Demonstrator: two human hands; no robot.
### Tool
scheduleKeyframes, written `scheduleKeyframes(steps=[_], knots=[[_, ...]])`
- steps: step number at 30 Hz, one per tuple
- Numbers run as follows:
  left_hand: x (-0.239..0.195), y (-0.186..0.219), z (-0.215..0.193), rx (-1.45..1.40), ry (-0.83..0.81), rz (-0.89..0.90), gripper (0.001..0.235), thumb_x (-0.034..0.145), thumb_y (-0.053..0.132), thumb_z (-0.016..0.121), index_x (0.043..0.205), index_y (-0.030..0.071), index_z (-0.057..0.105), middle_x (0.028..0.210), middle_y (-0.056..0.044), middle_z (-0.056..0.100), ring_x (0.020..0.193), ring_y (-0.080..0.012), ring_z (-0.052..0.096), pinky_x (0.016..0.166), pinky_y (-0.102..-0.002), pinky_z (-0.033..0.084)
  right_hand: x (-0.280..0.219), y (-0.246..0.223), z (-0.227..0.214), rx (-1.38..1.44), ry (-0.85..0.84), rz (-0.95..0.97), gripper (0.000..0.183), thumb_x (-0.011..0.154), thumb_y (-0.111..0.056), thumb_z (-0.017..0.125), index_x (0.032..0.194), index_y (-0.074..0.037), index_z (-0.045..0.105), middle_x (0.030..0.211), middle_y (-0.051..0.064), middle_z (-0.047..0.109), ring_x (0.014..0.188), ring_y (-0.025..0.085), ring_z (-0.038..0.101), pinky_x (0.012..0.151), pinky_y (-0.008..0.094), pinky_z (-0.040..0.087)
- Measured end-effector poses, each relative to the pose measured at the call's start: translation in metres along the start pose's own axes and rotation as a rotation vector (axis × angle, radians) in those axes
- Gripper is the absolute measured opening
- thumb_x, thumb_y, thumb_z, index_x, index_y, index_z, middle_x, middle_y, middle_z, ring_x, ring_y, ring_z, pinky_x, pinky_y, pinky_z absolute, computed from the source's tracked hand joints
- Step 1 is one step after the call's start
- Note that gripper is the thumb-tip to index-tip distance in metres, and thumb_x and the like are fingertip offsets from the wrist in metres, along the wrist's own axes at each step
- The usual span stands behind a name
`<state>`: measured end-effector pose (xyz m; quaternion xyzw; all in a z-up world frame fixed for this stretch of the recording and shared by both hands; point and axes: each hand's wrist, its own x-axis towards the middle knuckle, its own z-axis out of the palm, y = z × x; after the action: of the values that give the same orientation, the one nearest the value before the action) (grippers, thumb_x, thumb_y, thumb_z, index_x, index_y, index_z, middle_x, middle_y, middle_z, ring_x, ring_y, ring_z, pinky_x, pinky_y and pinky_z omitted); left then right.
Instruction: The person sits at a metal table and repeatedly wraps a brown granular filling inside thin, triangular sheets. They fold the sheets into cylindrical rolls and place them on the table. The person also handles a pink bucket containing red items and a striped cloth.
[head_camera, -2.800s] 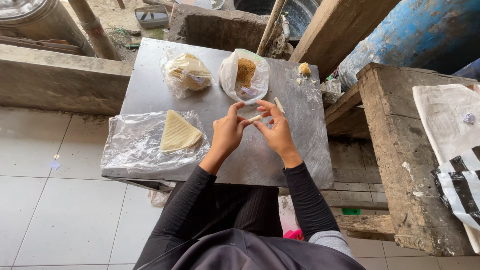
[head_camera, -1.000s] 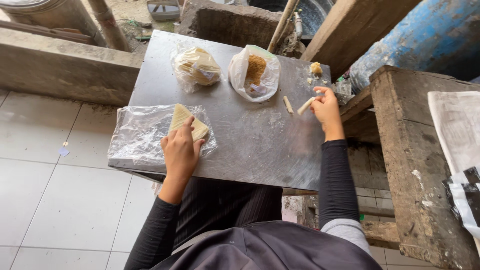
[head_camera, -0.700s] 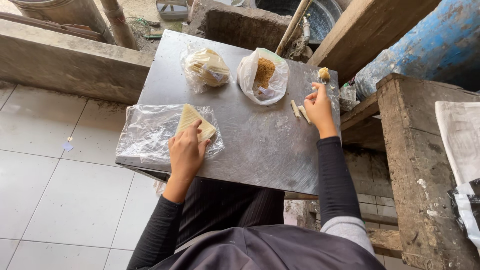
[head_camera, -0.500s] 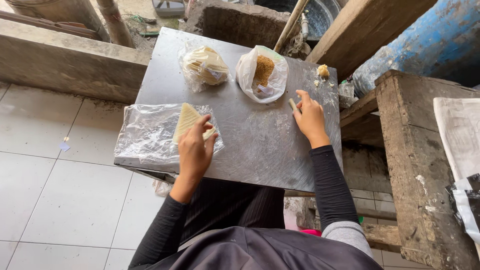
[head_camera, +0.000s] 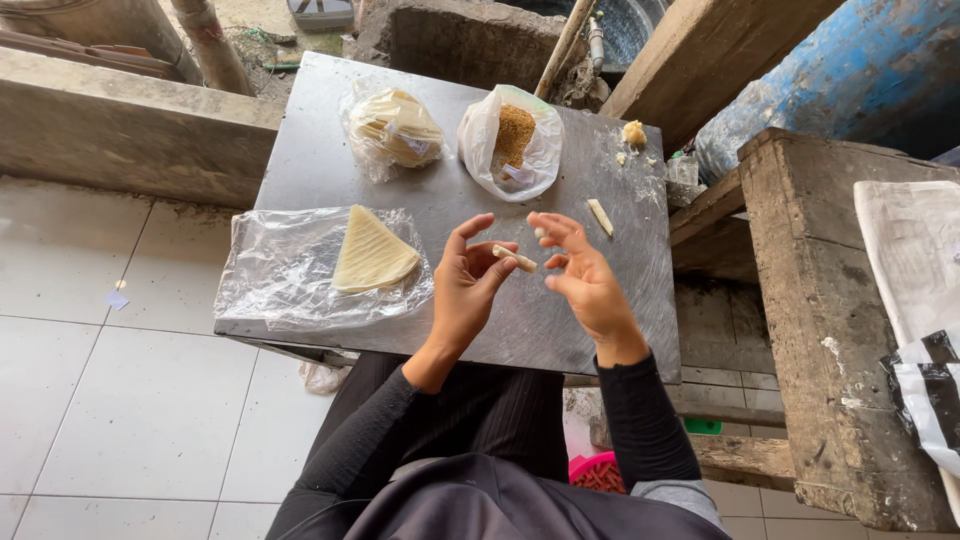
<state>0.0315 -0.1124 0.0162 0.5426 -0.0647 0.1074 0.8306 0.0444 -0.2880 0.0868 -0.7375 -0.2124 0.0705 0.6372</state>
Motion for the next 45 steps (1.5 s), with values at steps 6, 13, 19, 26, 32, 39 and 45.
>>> scheduleKeyframes(steps=[6,13,19,26,32,39,45], knots=[[-0.001,0.007,0.008,-0.113,0.035,0.047,0.061,0.095,0.002,0.072,0.146,0.001,0.040,0.111,-0.014,0.075,0.103,-0.0148,0.072,0.095,-0.031,0.059,-0.012,-0.001,0.009,-0.103,-0.019,-0.068,0.073,0.074,0.014,0.046,0.140,-0.010,0.064,0.159,0.008,0.042,0.147,0.020,0.038,0.112,0.033,0.034],[-0.003,0.003,0.013,-0.153,0.108,0.062,0.062,0.094,0.002,0.075,0.145,0.000,0.041,0.104,-0.012,0.074,0.103,-0.0152,0.071,0.095,-0.032,0.059,-0.023,0.007,0.021,-0.503,0.168,-0.239,0.072,0.074,0.017,0.044,0.131,-0.016,0.073,0.157,0.008,0.044,0.135,0.025,0.042,0.113,0.038,0.039],[-0.003,0.001,0.010,-0.125,0.136,0.031,0.063,0.091,0.003,0.076,0.144,0.001,0.042,0.103,-0.010,0.073,0.105,-0.0150,0.071,0.094,-0.030,0.059,-0.027,0.013,0.009,-0.329,0.214,-0.258,0.067,0.076,0.017,0.045,0.123,-0.019,0.076,0.155,0.006,0.045,0.136,0.024,0.042,0.113,0.036,0.040],[-0.005,0.000,0.012,-0.118,0.114,0.050,0.062,0.092,0.003,0.076,0.145,0.001,0.042,0.102,-0.009,0.074,0.109,-0.0167,0.071,0.096,-0.030,0.059,-0.026,0.010,0.011,-0.449,0.250,-0.373,0.053,0.081,0.017,0.049,0.115,-0.015,0.073,0.151,0.007,0.048,0.139,0.023,0.045,0.114,0.037,0.041],[-0.007,0.002,0.019,-0.119,0.057,0.011,0.067,0.091,0.004,0.075,0.146,0.002,0.039,0.110,-0.012,0.073,0.113,-0.0197,0.071,0.098,-0.033,0.059,-0.016,0.022,0.013,-0.120,0.229,-0.272,0.040,0.096,-0.004,0.072,0.132,-0.007,0.055,0.122,0.006,0.064,0.109,0.015,0.064,0.093,0.032,0.055],[-0.004,0.015,-0.050,1.213,0.156,0.397,0.057,0.091,0.015,0.078,0.142,0.011,0.054,0.125,-0.008,0.073,0.114,-0.0250,0.067,0.095,-0.040,0.049,0.031,0.093,-0.047,-0.649,0.576,-0.254,0.036,0.095,-0.007,0.075,0.127,-0.005,0.061,0.103,0.007,0.073,0.092,0.019,0.068,0.078,0.033,0.054],[-0.015,0.031,-0.112,1.275,0.162,0.231,0.051,0.077,0.013,0.080,0.125,0.006,0.062,0.104,-0.011,0.074,0.098,-0.0315,0.067,0.087,-0.042,0.048,0.040,0.129,-0.082,-1.023,0.517,-0.252,0.041,0.085,-0.007,0.081,0.123,-0.004,0.065,0.098,0.007,0.073,0.088,0.026,0.064,0.082,0.041,0.050]])
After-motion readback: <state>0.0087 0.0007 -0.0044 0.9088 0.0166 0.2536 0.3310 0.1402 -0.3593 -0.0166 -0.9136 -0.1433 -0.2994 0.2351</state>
